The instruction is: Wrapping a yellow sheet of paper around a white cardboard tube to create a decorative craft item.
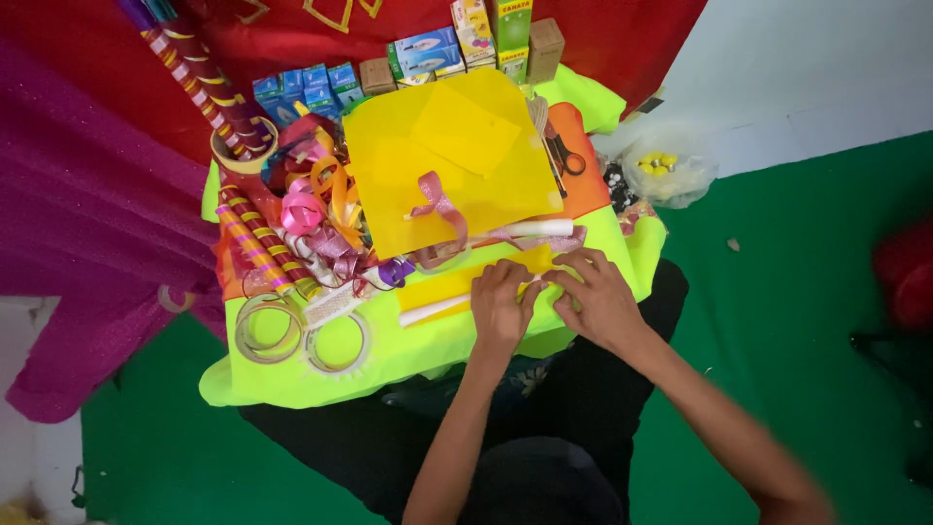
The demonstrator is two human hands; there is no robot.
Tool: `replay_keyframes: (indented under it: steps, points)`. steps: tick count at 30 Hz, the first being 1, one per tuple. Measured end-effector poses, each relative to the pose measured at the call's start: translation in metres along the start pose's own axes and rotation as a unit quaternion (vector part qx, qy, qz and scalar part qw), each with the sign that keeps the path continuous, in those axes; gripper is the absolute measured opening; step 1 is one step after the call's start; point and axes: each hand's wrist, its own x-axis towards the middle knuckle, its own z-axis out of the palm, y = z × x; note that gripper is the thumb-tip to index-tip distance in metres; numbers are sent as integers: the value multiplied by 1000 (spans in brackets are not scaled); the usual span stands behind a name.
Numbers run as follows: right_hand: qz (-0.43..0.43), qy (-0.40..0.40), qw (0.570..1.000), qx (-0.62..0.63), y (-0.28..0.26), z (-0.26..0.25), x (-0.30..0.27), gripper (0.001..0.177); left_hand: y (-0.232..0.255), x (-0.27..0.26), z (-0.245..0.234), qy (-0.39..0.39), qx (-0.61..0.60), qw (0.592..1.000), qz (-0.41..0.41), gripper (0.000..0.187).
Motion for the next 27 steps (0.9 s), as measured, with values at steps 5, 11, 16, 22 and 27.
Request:
replay_keyframes:
  steps: [5,11,16,22,27]
  points:
    - [18,-7,1000,-20,0,16,-7,41,2,0,0,0,8,1000,4,19]
    - [49,-11,999,9,4,31,-11,42,-1,-2,5,8,6,1000,10,19]
    - [55,-10,998,-11,12,41,-6,35,-2,-1,4,11,24,999,29,20]
    - [126,-49,978,157,13,19,-9,51,3,-1,-1,4,39,999,32,24]
    - [47,11,994,94,18,30,-18,48,1,-1,1,3,44,999,28,23]
